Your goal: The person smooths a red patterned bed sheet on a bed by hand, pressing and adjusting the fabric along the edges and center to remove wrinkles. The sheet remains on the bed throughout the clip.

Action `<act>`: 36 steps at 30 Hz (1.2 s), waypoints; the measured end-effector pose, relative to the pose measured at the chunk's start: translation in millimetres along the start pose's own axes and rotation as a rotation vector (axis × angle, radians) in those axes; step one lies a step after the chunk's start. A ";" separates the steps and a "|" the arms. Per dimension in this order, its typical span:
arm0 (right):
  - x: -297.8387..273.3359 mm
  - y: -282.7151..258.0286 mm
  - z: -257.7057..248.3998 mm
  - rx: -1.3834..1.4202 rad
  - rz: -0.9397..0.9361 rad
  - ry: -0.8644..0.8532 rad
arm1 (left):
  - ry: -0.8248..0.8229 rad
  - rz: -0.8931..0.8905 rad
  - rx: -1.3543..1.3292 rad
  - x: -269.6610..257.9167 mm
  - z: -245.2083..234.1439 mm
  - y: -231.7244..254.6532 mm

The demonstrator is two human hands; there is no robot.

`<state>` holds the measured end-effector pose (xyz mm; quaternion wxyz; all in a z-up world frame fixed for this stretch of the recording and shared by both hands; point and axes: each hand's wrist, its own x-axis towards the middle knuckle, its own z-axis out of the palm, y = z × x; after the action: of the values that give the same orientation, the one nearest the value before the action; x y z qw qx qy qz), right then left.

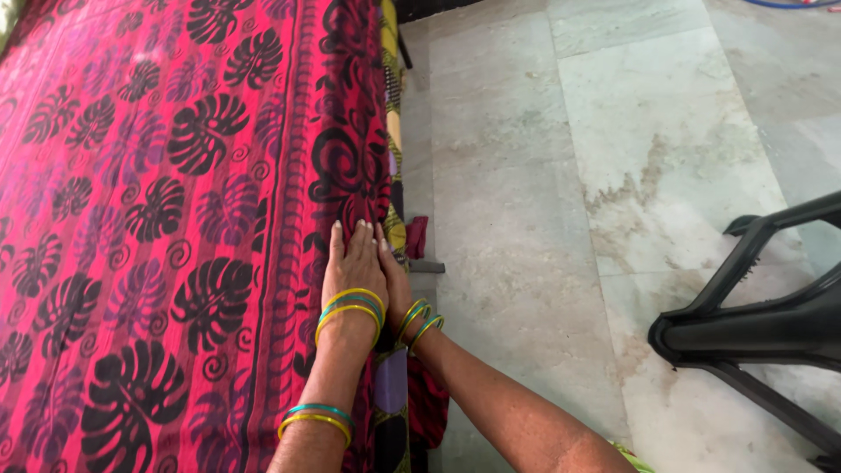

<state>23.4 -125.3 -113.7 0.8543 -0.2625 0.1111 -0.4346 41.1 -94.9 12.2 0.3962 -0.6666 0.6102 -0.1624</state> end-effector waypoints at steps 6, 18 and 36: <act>2.0 -2.3 1.2 0.195 0.106 0.042 | 0.041 -0.025 -0.097 20.1 7.8 -1.6; 36.8 26.5 -7.7 0.369 0.130 0.038 | 0.166 -0.024 -0.222 28.8 9.4 -3.7; 137.1 2.3 -37.3 0.090 -0.089 -0.010 | 0.132 0.003 -0.350 47.6 13.8 -8.8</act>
<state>91.3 -247.0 -140.9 0.8456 -0.2309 0.0753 -0.4753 66.4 -135.7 -2.9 0.2338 -0.7122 0.6548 -0.0964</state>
